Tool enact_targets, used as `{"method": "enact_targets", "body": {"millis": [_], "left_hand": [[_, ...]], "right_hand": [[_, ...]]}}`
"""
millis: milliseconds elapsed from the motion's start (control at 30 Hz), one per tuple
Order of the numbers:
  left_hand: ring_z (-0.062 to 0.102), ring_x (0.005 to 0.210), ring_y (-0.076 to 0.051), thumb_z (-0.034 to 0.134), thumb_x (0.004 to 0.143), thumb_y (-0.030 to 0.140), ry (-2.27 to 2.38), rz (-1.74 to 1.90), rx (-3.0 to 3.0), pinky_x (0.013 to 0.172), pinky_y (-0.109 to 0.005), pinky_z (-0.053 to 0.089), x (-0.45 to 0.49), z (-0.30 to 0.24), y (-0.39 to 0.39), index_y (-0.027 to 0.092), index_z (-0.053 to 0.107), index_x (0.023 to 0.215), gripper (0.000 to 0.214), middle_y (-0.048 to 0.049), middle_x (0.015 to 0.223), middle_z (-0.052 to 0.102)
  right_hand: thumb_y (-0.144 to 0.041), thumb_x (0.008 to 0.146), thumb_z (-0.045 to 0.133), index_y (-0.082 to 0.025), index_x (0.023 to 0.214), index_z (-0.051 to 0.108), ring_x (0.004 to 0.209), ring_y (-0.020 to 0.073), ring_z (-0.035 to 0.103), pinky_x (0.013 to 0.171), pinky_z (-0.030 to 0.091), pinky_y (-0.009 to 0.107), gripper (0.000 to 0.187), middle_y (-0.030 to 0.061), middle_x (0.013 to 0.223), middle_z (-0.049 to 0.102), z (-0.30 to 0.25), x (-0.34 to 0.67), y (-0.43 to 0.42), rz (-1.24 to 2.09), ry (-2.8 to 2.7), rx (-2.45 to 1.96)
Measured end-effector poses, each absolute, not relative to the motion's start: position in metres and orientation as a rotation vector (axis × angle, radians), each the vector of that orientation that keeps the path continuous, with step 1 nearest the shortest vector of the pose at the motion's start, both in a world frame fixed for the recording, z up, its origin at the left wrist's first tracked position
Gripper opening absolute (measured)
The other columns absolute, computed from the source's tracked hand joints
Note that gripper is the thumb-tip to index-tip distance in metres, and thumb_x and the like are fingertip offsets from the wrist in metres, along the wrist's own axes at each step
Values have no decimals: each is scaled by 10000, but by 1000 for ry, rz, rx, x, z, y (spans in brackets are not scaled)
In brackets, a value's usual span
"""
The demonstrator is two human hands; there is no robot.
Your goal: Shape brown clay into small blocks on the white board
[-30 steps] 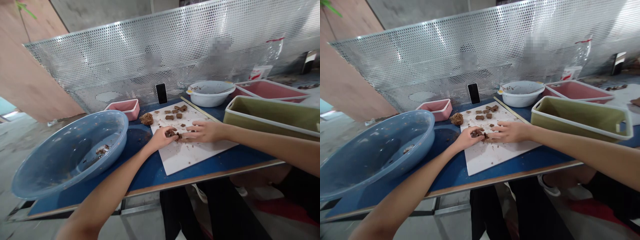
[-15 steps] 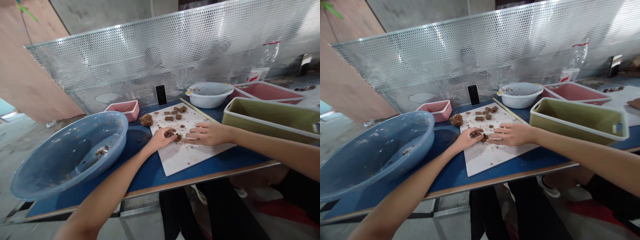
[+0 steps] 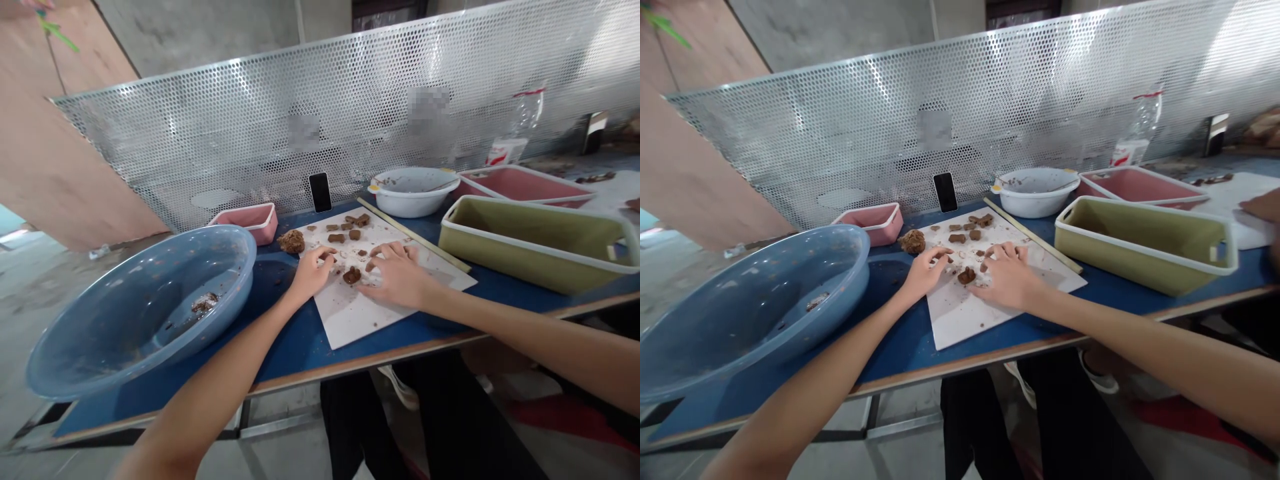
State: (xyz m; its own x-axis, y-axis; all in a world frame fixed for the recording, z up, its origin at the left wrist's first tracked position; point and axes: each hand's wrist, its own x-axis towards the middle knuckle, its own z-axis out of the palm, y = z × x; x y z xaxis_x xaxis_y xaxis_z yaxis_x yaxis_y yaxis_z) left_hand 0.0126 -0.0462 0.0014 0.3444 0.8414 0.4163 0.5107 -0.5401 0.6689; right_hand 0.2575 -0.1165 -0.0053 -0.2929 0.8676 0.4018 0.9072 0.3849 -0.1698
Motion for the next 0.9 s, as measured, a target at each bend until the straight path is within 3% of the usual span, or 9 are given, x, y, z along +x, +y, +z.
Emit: {"method": "enact_targets", "body": {"millis": [167, 400, 700, 900], "left_hand": [[754, 1156, -263, 584, 963, 169, 1199, 1059, 2210, 1090, -408, 557, 12, 2, -46, 198, 804, 1075, 248, -75, 1184, 837], [763, 1139, -262, 599, 948, 136, 1185, 1069, 2235, 1108, -415, 561, 12, 0, -47, 202, 821, 1045, 250, -66, 1123, 846], [767, 1162, -273, 612, 938, 130, 1227, 1044, 2227, 1131, -426, 562, 13, 2, -48, 209, 837, 1032, 256, -67, 1141, 851], [778, 1132, -269, 606, 929, 121, 1218, 1040, 2209, 1094, -412, 584, 13, 3, -49, 207, 836, 1010, 258, -65, 1128, 854]], "right_hand": [[-792, 907, 653, -214, 880, 746, 1238, 511, 553, 976, 418, 737, 587, 219, 1206, 701, 1, 232, -110, -153, -2199, -1587], [-646, 892, 738, -218, 906, 746, 1253, 523, 539, 953, 418, 731, 428, 222, 1297, 694, -6, 227, -106, -228, -2187, -1536], [-599, 916, 713, -238, 952, 755, 1243, 482, 535, 969, 407, 688, 365, 195, 1333, 685, -10, 228, -100, -137, -2187, -1580], [-513, 874, 762, -251, 874, 727, 1189, 424, 555, 925, 443, 609, 265, 156, 1272, 693, -7, 233, -91, -41, -2233, -1429]]}}
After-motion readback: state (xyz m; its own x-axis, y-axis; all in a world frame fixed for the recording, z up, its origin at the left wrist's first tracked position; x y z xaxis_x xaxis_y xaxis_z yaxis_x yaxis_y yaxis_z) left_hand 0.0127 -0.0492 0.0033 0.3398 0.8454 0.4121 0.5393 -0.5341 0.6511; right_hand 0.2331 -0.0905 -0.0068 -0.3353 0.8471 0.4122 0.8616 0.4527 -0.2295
